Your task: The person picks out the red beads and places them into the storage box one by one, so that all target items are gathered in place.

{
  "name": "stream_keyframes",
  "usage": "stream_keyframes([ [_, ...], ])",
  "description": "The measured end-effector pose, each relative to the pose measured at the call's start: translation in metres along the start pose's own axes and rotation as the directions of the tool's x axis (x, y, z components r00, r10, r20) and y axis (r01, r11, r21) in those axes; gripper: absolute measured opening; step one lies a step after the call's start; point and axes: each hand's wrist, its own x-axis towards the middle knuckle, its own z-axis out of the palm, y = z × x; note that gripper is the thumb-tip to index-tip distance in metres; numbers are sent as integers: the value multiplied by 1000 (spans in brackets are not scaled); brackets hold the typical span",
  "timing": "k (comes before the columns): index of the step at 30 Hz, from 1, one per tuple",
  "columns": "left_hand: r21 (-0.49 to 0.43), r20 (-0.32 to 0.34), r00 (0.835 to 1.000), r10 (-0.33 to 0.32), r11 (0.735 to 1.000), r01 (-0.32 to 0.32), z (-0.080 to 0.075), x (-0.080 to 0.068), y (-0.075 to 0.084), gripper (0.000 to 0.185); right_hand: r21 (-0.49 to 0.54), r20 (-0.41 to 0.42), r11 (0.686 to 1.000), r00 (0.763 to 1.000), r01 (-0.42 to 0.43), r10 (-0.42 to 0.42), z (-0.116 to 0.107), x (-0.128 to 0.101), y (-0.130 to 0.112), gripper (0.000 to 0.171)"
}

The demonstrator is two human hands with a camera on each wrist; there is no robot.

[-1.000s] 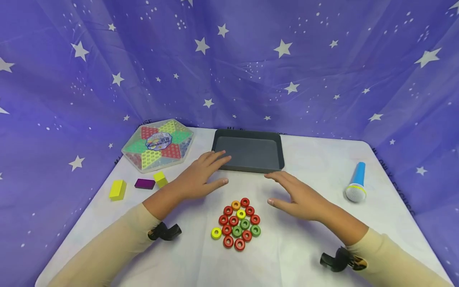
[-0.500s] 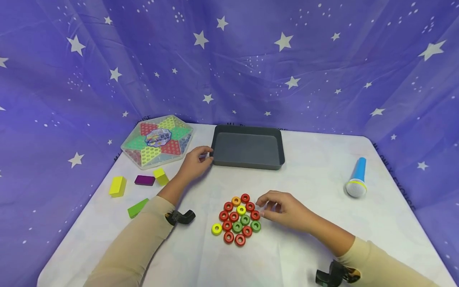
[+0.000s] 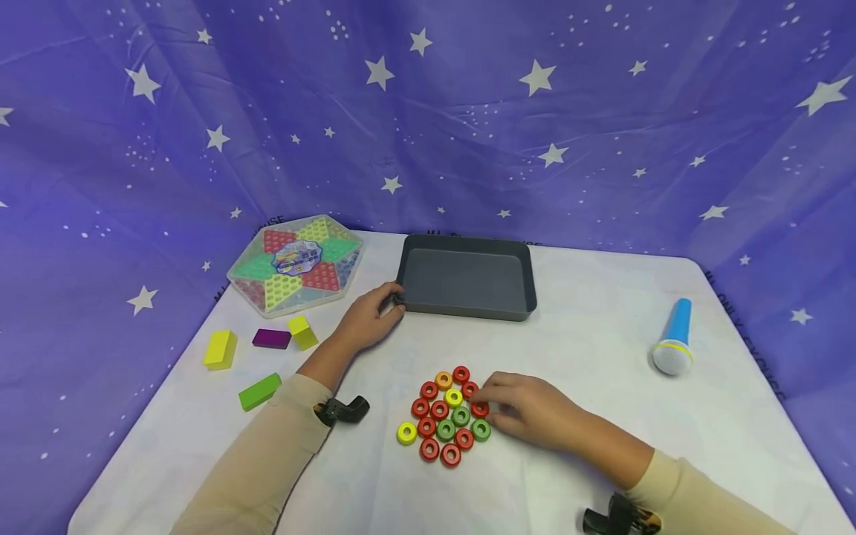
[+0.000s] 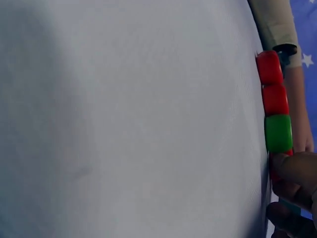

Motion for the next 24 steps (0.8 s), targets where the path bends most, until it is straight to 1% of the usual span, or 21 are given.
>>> stream_keyframes([
  [3,11,3,1000,12,1000,-12,2,0,-2,33,-40,11,999,1000,12,-12,-1,2,0,31],
  [5,19,5,1000,14,1000,-14,2,0,-2,33,-47,25,999,1000,13,-12,-2,4,1,30],
  [9,23,12,1000,0,1000,0,2,-1,-4,33,-16,67,1000,998,3,-2,-5,8,5,30],
  [11,23,17,1000,-2,1000,1,2,0,-4,33,6,78,1000,997,-6,6,-11,10,7,30],
  [15,17,23,1000,-3,1000,2,2,0,-3,32,27,60,999,998,-26,25,-33,17,13,31],
  [18,16,21,1000,-7,1000,6,2,0,-4,31,14,19,999,999,-35,35,-55,26,22,31],
  [20,16,18,1000,-9,1000,9,3,0,-5,30,6,-16,999,999,-41,42,-69,33,30,31],
  [24,16,7,1000,-2,1000,2,3,1,-8,29,11,-68,996,994,-87,88,-96,48,50,30],
])
